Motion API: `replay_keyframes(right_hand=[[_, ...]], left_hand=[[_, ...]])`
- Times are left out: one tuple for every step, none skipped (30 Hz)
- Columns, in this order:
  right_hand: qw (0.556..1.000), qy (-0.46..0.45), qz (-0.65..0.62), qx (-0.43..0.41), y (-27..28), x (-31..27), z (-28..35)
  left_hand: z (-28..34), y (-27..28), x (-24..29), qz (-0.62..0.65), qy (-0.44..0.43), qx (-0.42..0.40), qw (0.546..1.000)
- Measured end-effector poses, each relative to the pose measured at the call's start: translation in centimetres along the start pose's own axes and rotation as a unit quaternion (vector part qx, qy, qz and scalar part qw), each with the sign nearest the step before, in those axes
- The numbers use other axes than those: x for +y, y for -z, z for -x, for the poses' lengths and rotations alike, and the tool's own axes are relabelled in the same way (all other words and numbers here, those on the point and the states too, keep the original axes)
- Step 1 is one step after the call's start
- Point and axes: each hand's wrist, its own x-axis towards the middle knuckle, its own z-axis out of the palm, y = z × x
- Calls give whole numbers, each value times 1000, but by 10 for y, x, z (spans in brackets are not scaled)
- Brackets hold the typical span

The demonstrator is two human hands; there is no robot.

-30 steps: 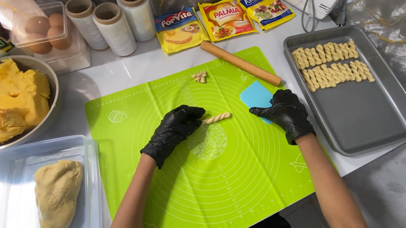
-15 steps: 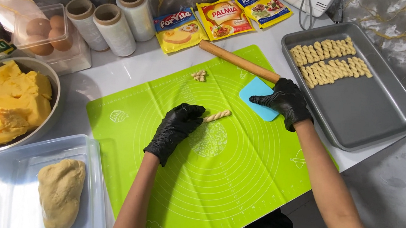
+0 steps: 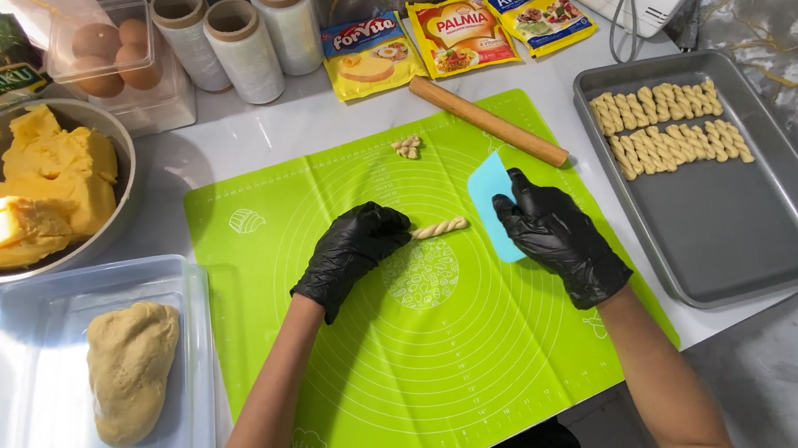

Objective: Cutting strips of dough from a rolled sheet using a scraper, twisting them into shapes, and placing them on a baking tray.

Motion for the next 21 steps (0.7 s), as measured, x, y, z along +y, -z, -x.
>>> replay_keyframes(right_hand=[[1000,1,0,0,-8,-9,-4],[1000,4,-7,-3,-17,-18,-7],[1000,6,-15,-5,-25,-27,-11],[1000,6,-15,-4,-37,-30,-17],[1000,11,-26,-6,-48,-33,-22],[999,16,-36,-8,-59,-37,-28],[999,17,-36,-8,-78,-33,-31],[991,94,34,93,-98,-29,-33],[961,170,103,193,-119,-25,-35],[962,170,103,189,-121,-25,-40],[978,148,66,134,-124,-26,-45],[989,124,27,78,-127,-26,-49],[989,123,28,74,-121,-34,-46],[982,150,45,104,-115,-42,-42],[973,176,62,134,-109,-50,-39],[974,176,61,130,-116,-53,-46],[973,179,66,126,-122,-57,-53],[973,181,72,125,-126,-61,-61],[973,182,70,123,-120,-68,-65],[980,171,28,102,-113,-76,-71],[984,161,-14,80,-105,-83,-76]], left_hand=[[-1,-2,-1,0,1,1,1000],[-1,-4,-1,-12,5,0,1000],[-2,-5,-2,-23,9,0,1000],[3,-3,6,-24,8,-1,1000],[7,0,14,-14,14,0,1000],[12,4,21,-4,20,1,1000],[9,2,18,-4,20,1,1000],[8,0,15,-13,26,0,1000],[6,-2,10,-21,33,-1,999],[6,-2,9,-18,36,-2,999],[6,-2,7,-22,30,5,999],[6,-3,6,-27,24,11,999],[4,-5,4,-25,28,9,999],[2,-7,1,-27,32,10,999],[0,-9,-1,-30,36,10,999],[-2,-11,-8,-29,40,9,999],[-3,-13,-14,-33,32,9,999],[-6,-13,-19,-39,23,10,999],[-2,-13,-15,-39,25,10,999],[-1,-11,-10,-51,32,10,998],[0,-9,-4,-63,39,9,997]])
